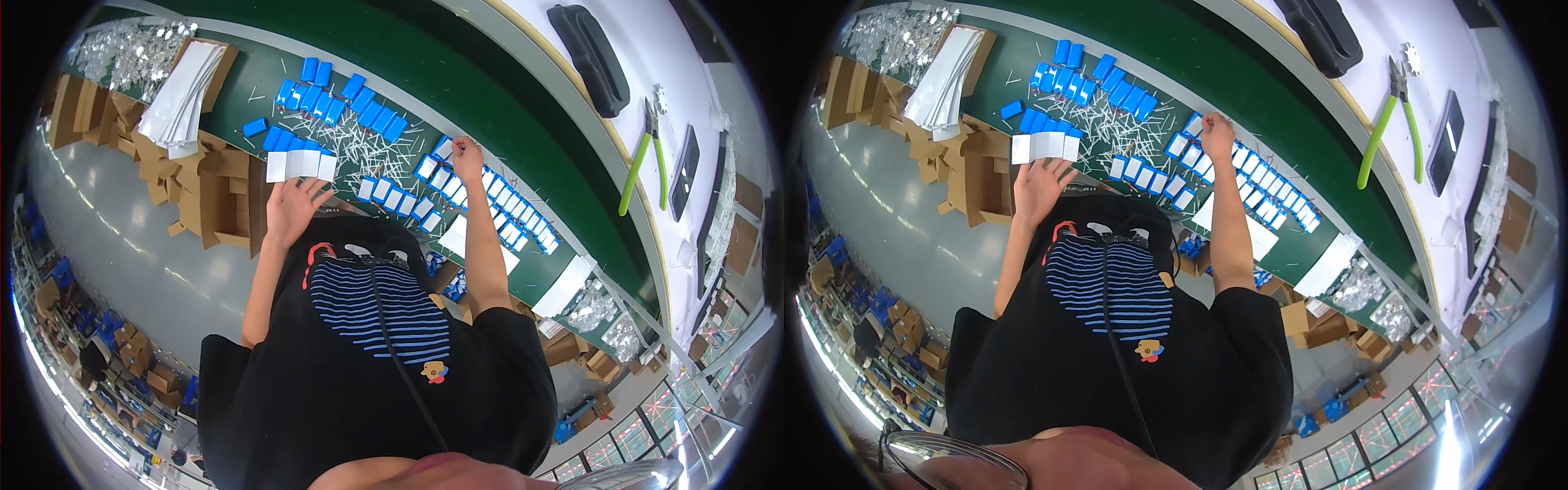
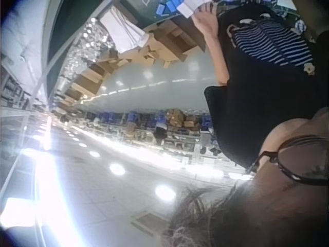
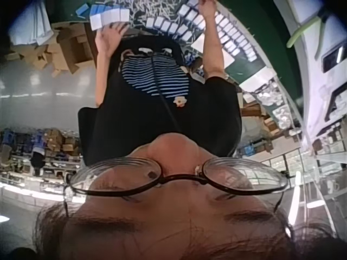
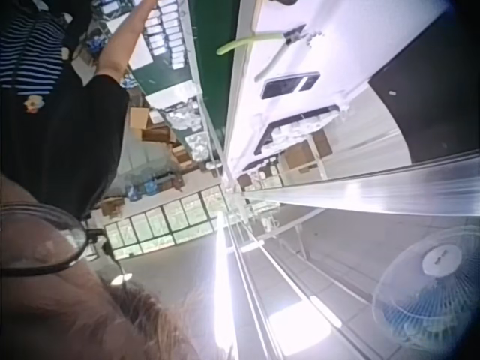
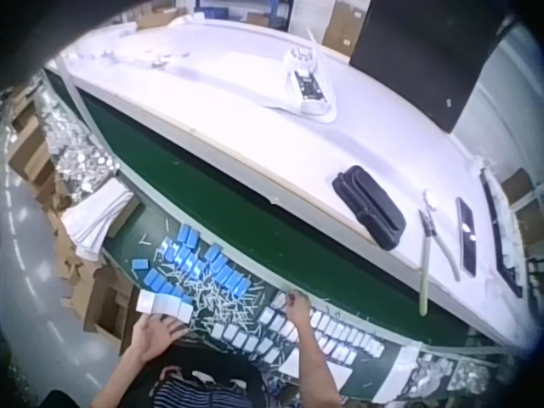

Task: The person is assembling battery packs by organizing blue cells and applying white insulating or adhesive sheets at a factory workstation.

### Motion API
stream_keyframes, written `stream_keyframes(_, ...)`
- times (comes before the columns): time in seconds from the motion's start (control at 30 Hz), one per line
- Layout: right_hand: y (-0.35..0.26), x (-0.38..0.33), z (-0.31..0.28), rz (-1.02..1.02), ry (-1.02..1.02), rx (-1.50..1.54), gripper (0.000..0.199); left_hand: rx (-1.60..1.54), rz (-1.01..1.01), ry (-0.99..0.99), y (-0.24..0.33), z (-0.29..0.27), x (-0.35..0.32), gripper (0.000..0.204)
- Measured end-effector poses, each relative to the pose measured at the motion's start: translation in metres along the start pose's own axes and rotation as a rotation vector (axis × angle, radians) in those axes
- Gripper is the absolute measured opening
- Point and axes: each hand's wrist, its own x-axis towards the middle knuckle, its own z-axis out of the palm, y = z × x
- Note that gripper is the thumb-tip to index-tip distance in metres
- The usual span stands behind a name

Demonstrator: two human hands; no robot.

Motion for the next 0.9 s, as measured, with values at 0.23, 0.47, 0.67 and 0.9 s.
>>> stream_keyframes(0.23,0.002,-0.002,0.005,0.001,-0.015,-0.081,0.014,0.044,-0.007,0.102,-0.001,0.008,0.002,0.032)
stream_keyframes(0.47,-0.008,-0.005,0.004,-0.093,0.083,-0.276,0.014,0.020,-0.013,0.065,0.001,0.004,0.005,0.031)
stream_keyframes(0.67,-0.034,-0.010,-0.005,-0.034,0.184,-0.312,0.017,0.081,-0.033,0.093,0.000,0.018,0.008,0.032)
stream_keyframes(0.9,0.004,0.004,0.011,-0.060,0.188,-0.275,0.022,0.036,-0.166,-0.047,-0.005,0.023,0.034,0.035)
